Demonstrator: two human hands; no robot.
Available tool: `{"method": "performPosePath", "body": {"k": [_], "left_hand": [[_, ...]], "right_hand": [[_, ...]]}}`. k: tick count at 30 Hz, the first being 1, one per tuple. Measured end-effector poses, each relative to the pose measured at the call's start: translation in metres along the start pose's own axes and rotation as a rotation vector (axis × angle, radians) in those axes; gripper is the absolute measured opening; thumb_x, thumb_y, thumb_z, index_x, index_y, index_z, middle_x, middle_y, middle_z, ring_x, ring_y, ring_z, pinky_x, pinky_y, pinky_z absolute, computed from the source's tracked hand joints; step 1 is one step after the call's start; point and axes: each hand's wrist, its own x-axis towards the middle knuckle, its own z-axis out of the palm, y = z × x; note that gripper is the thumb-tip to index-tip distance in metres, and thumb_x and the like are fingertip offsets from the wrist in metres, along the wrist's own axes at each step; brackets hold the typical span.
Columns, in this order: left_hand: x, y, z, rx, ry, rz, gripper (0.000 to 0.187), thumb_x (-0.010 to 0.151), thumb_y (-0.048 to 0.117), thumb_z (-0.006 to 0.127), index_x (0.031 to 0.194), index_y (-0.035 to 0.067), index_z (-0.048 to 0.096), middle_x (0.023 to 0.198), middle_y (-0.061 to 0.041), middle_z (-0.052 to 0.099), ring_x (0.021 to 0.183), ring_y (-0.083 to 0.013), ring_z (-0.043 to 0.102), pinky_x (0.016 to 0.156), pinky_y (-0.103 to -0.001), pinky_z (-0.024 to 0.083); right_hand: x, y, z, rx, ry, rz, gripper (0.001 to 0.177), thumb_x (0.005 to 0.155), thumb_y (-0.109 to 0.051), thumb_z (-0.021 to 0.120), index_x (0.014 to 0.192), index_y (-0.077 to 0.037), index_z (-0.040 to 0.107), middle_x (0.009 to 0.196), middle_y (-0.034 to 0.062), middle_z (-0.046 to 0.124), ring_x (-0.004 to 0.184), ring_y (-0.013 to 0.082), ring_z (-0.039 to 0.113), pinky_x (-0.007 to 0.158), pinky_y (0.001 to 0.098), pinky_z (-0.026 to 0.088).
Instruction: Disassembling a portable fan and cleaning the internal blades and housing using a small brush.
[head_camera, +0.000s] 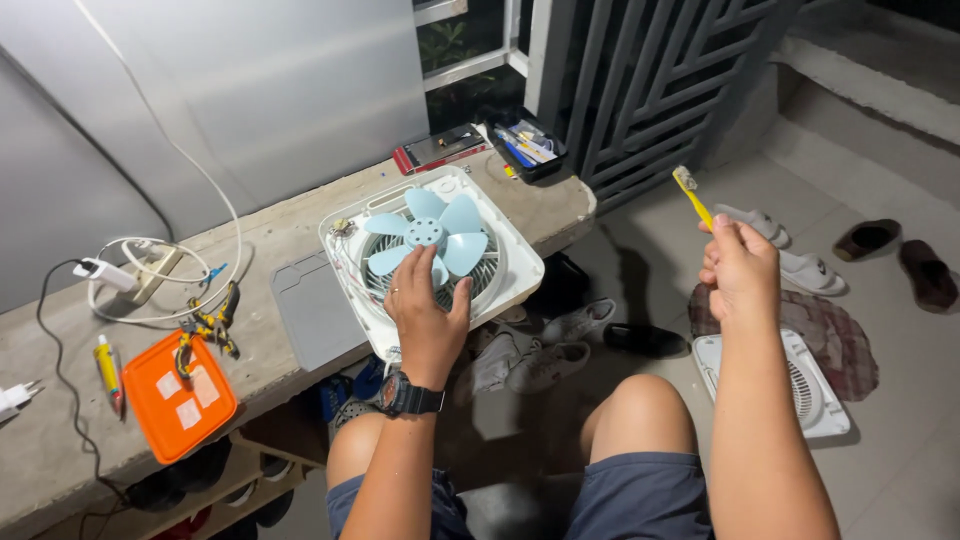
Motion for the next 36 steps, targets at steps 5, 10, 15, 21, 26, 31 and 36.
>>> {"method": "performPosePath", "body": {"k": [5, 10, 15, 21, 26, 31, 36], "left_hand": [[-0.007, 0.016, 0.022, -0.024, -0.018, 0.059, 0.069, 0.093, 0.029, 0.087, 0.153, 0.012, 0.060, 0.152, -0.016, 0.059, 0.144, -0.0392, 0.053, 0.116, -0.051, 0.032], [-0.015, 0.057, 0.040, -0.103, -0.069, 0.115, 0.058, 0.094, 0.026, 0.086, 0.147, 0.014, 0.065, 0.147, -0.010, 0.063, 0.141, -0.0325, 0.057, 0.115, -0.047, 0.033], [-0.032, 0.098, 0.059, -0.386, -0.340, 0.045, 0.033, 0.098, 0.029, 0.084, 0.127, 0.017, 0.077, 0.106, 0.000, 0.079, 0.105, -0.0230, 0.077, 0.093, -0.037, 0.060], [-0.049, 0.121, 0.077, -0.622, -0.525, -0.265, 0.059, 0.096, 0.034, 0.088, 0.145, 0.010, 0.068, 0.122, -0.013, 0.076, 0.112, -0.0323, 0.077, 0.090, -0.043, 0.064], [-0.073, 0.109, 0.095, -0.657, -0.417, -0.338, 0.057, 0.091, 0.029, 0.093, 0.139, 0.008, 0.071, 0.106, -0.017, 0.077, 0.096, -0.0310, 0.077, 0.080, -0.042, 0.065], [-0.088, 0.095, 0.101, -0.732, -0.316, -0.469, 0.050, 0.086, 0.024, 0.098, 0.128, 0.009, 0.074, 0.092, -0.009, 0.081, 0.083, -0.0155, 0.076, 0.073, -0.033, 0.064], [-0.086, 0.077, 0.104, -0.794, -0.369, -0.539, 0.034, 0.084, 0.019, 0.098, 0.110, 0.005, 0.083, 0.078, -0.010, 0.081, 0.073, -0.0101, 0.075, 0.066, -0.027, 0.065]], "right_hand": [[0.028, 0.008, -0.083, 0.003, 0.186, -0.004, 0.024, 0.119, -0.037, 0.064, 0.115, -0.015, 0.074, 0.066, -0.0046, 0.044, 0.054, 0.0018, 0.040, 0.051, 0.0166, 0.041], [0.007, 0.029, -0.097, 0.055, 0.249, 0.009, 0.018, 0.119, -0.034, 0.064, 0.112, -0.018, 0.065, 0.073, -0.0003, 0.060, 0.056, 0.0026, 0.054, 0.053, 0.0182, 0.053], [-0.048, 0.068, -0.065, -0.056, 0.029, 0.002, 0.016, 0.116, -0.022, 0.062, 0.117, -0.008, 0.069, 0.091, 0.0170, 0.076, 0.059, 0.0066, 0.056, 0.054, 0.0206, 0.058], [-0.123, 0.083, -0.037, -0.048, -0.112, 0.029, 0.018, 0.113, -0.019, 0.068, 0.120, -0.003, 0.072, 0.093, 0.0203, 0.078, 0.065, 0.0057, 0.058, 0.056, 0.0252, 0.063], [-0.151, 0.095, -0.028, -0.077, -0.227, 0.059, 0.017, 0.108, -0.017, 0.073, 0.116, -0.002, 0.076, 0.085, 0.0206, 0.077, 0.062, 0.0079, 0.057, 0.054, 0.0278, 0.062], [-0.159, 0.097, -0.027, -0.088, -0.303, 0.032, 0.018, 0.107, -0.017, 0.074, 0.115, -0.001, 0.076, 0.079, 0.0179, 0.076, 0.059, 0.0070, 0.057, 0.052, 0.0253, 0.061], [-0.160, 0.098, -0.030, -0.186, -0.377, 0.008, 0.014, 0.107, -0.014, 0.074, 0.115, -0.002, 0.077, 0.076, 0.0142, 0.075, 0.066, 0.0105, 0.065, 0.056, 0.0249, 0.060]]}}
